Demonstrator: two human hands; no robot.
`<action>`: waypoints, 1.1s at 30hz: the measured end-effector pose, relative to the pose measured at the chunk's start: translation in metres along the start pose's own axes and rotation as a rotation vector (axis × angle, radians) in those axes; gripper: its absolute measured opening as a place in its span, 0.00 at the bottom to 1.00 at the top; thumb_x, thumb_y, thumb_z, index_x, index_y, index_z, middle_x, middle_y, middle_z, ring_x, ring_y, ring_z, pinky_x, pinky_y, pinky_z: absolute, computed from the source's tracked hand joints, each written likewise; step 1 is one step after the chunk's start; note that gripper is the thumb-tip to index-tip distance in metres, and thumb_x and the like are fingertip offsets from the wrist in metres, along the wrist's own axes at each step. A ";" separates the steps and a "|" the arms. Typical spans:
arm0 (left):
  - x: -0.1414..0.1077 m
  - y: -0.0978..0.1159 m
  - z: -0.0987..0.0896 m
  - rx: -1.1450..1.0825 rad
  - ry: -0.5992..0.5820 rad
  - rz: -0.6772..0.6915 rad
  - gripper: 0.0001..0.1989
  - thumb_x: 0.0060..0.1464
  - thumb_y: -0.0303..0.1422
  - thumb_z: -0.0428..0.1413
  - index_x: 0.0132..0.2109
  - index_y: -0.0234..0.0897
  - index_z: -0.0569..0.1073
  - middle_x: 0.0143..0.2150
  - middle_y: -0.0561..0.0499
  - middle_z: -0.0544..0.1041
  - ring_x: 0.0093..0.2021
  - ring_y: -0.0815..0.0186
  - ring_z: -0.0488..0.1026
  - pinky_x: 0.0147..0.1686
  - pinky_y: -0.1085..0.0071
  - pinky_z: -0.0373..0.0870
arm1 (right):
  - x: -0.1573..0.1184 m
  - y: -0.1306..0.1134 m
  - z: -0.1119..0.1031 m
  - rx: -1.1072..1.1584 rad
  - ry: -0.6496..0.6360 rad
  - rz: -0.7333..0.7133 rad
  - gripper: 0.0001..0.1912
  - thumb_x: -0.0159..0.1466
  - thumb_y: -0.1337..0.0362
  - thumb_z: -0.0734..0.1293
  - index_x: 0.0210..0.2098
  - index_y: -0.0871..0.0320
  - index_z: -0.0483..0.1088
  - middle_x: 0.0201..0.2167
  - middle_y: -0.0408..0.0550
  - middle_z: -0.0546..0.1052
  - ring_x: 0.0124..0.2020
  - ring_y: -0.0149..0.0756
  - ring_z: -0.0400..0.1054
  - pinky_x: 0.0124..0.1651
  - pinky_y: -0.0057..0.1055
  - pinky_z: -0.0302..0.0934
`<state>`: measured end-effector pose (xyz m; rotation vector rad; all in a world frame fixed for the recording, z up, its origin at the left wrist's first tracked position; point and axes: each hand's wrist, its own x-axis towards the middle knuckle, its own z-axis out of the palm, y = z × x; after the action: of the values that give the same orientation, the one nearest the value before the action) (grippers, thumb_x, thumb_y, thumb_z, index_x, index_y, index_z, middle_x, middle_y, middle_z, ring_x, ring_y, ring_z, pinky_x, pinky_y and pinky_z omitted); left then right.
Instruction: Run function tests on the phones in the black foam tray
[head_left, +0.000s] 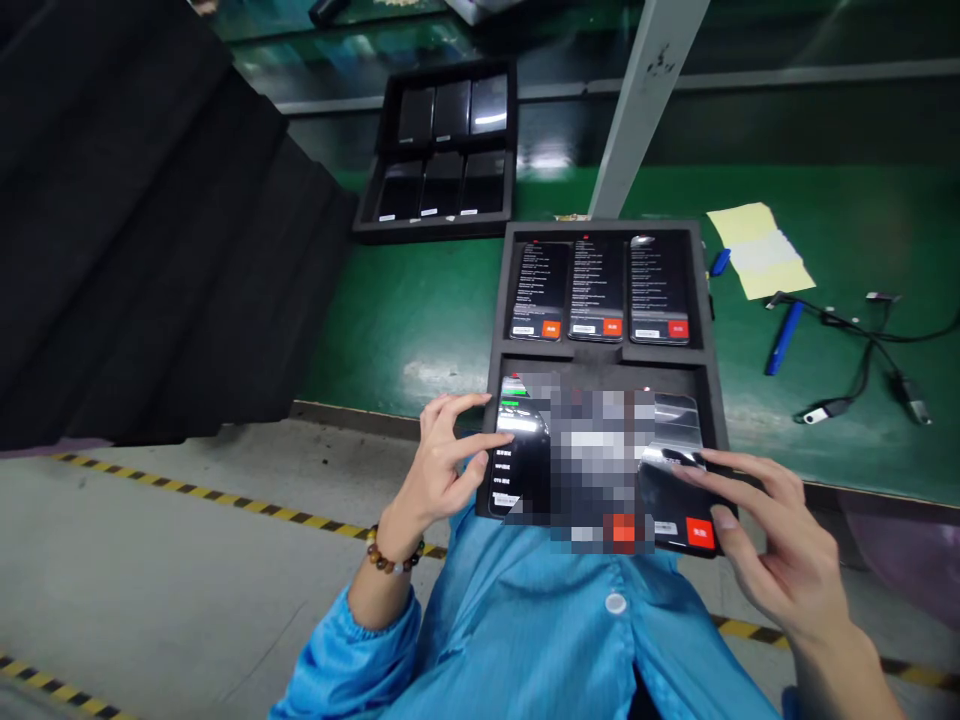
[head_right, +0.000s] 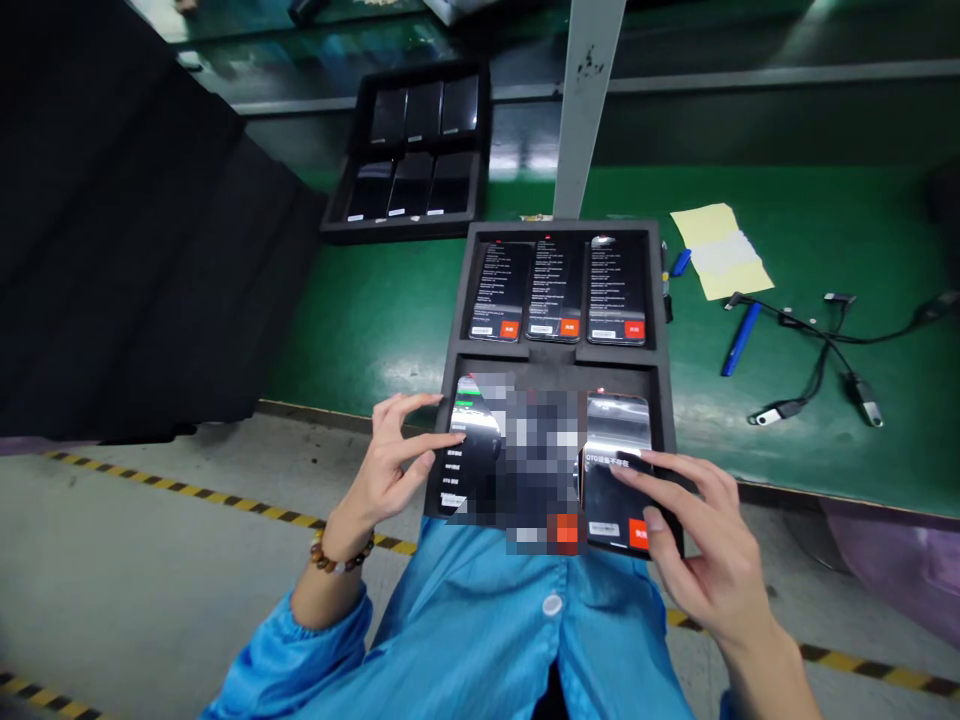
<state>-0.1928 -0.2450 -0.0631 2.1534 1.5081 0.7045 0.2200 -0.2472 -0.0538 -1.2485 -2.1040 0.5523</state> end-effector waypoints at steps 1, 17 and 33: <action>0.000 0.001 0.000 -0.010 0.005 -0.004 0.19 0.72 0.35 0.50 0.56 0.50 0.85 0.73 0.44 0.68 0.72 0.49 0.65 0.73 0.36 0.55 | 0.000 0.001 0.000 0.010 0.019 0.006 0.21 0.73 0.67 0.65 0.63 0.46 0.77 0.59 0.53 0.80 0.59 0.56 0.74 0.60 0.57 0.64; 0.011 -0.011 0.000 -0.043 0.031 -0.026 0.27 0.69 0.40 0.59 0.72 0.51 0.68 0.76 0.40 0.61 0.76 0.38 0.59 0.73 0.33 0.54 | 0.050 0.146 -0.068 -0.341 0.597 0.501 0.19 0.74 0.51 0.65 0.51 0.58 0.80 0.47 0.58 0.83 0.50 0.50 0.76 0.57 0.53 0.71; 0.056 0.018 -0.019 0.055 0.056 0.074 0.20 0.70 0.37 0.59 0.66 0.46 0.72 0.73 0.40 0.68 0.72 0.45 0.66 0.71 0.41 0.59 | 0.147 0.165 -0.113 -0.402 0.140 0.330 0.19 0.76 0.52 0.66 0.56 0.60 0.75 0.43 0.57 0.83 0.42 0.40 0.73 0.46 0.37 0.65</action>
<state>-0.1754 -0.1970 -0.0276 2.2577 1.4991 0.7620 0.3487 -0.0361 -0.0327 -1.8246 -1.9602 0.1689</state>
